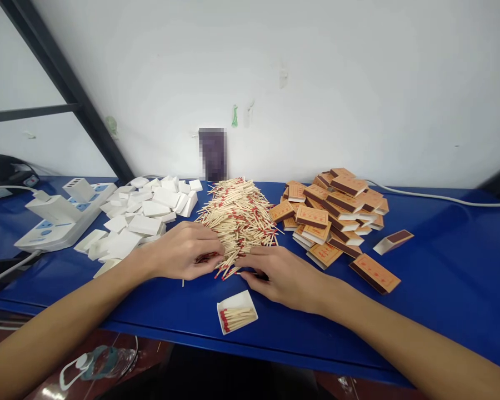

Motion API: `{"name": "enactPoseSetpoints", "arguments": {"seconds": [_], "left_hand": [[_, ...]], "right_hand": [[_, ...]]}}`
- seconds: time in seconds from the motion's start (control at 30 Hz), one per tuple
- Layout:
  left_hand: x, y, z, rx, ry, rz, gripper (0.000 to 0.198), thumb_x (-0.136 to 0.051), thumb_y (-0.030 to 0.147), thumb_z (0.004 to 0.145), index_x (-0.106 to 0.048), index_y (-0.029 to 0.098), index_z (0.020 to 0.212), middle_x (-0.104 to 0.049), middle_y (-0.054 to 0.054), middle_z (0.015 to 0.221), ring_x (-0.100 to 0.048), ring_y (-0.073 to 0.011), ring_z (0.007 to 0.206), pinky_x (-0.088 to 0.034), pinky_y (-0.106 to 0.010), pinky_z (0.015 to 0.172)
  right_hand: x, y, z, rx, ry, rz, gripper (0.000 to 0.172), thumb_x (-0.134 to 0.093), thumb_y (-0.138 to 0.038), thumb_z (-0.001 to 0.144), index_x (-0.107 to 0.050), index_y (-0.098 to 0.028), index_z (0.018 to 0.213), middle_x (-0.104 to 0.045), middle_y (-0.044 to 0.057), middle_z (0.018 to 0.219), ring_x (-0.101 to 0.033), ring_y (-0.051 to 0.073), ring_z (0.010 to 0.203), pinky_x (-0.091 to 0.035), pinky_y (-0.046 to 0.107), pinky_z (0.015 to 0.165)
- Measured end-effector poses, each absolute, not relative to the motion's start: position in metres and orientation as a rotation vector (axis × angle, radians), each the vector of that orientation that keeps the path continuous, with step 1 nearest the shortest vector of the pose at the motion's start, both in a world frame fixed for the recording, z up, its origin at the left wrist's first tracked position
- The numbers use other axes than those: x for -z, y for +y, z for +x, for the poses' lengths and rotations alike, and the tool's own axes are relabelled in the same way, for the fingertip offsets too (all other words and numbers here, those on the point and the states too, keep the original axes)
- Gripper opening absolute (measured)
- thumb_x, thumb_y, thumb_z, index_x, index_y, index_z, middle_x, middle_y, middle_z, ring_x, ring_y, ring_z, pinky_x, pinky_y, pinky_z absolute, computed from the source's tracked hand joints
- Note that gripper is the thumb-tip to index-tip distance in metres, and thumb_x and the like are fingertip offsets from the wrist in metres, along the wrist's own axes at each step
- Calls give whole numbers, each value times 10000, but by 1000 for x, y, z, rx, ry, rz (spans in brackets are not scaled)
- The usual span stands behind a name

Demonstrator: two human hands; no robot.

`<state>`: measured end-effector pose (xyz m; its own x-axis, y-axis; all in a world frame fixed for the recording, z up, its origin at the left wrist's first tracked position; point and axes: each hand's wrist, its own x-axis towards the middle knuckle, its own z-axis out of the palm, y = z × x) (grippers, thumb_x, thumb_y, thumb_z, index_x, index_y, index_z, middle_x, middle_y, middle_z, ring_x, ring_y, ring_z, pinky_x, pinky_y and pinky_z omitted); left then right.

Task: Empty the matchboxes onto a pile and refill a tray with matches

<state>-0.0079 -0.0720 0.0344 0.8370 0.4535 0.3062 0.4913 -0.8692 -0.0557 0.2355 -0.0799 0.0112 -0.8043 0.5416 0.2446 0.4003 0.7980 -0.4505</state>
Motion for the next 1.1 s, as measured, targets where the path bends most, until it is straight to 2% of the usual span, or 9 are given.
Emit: {"name": "enactPoseSetpoints", "arguments": {"seconds": [0.3,0.57,0.7,0.83,1.0,1.1], "left_hand": [[-31,-76,-4,505,-668,-2929,192,-518,300,874,-662,175,894,-622,-14,731,-545,-146,640,-410,-295,590],[-28,-79,0,523,-600,-2906,253,-572,395,865,-686,185,947,-577,-65,887,-535,-197,798,-429,-323,692],[-24,-79,0,500,-605,-2893,212,-567,343,879,-688,184,950,-564,-61,892,-528,-195,806,-426,-331,717],[-24,-79,2,492,-604,-2887,191,-542,285,895,-681,186,982,-567,-62,900,-535,-191,817,-427,-325,725],[-24,-80,3,517,-612,-2879,189,-526,250,896,-690,180,959,-574,-66,890,-536,-189,819,-422,-319,717],[-23,-80,4,518,-622,-2874,183,-527,225,884,-692,177,947,-569,-62,872,-523,-185,803,-419,-317,711]], "right_hand": [[-11,-82,241,-496,-2647,-739,206,-477,-223,966,-681,-209,954,-678,35,861,-635,144,742,-470,250,640],[-12,-80,257,-530,-2702,-771,153,-499,-212,946,-647,-211,910,-655,21,857,-603,129,703,-427,249,602],[-12,-79,265,-439,-2714,-792,154,-516,-254,948,-651,-216,1011,-649,29,890,-611,136,724,-420,253,605],[-12,-79,266,-356,-2705,-831,255,-530,-277,947,-624,-237,1181,-667,30,935,-629,147,745,-425,263,626],[-13,-79,263,-313,-2730,-804,192,-504,-296,964,-671,-217,1020,-660,22,857,-600,139,683,-387,268,599],[-14,-80,261,-336,-2740,-797,179,-509,-276,958,-675,-215,990,-659,18,843,-590,134,674,-376,266,602]]}}
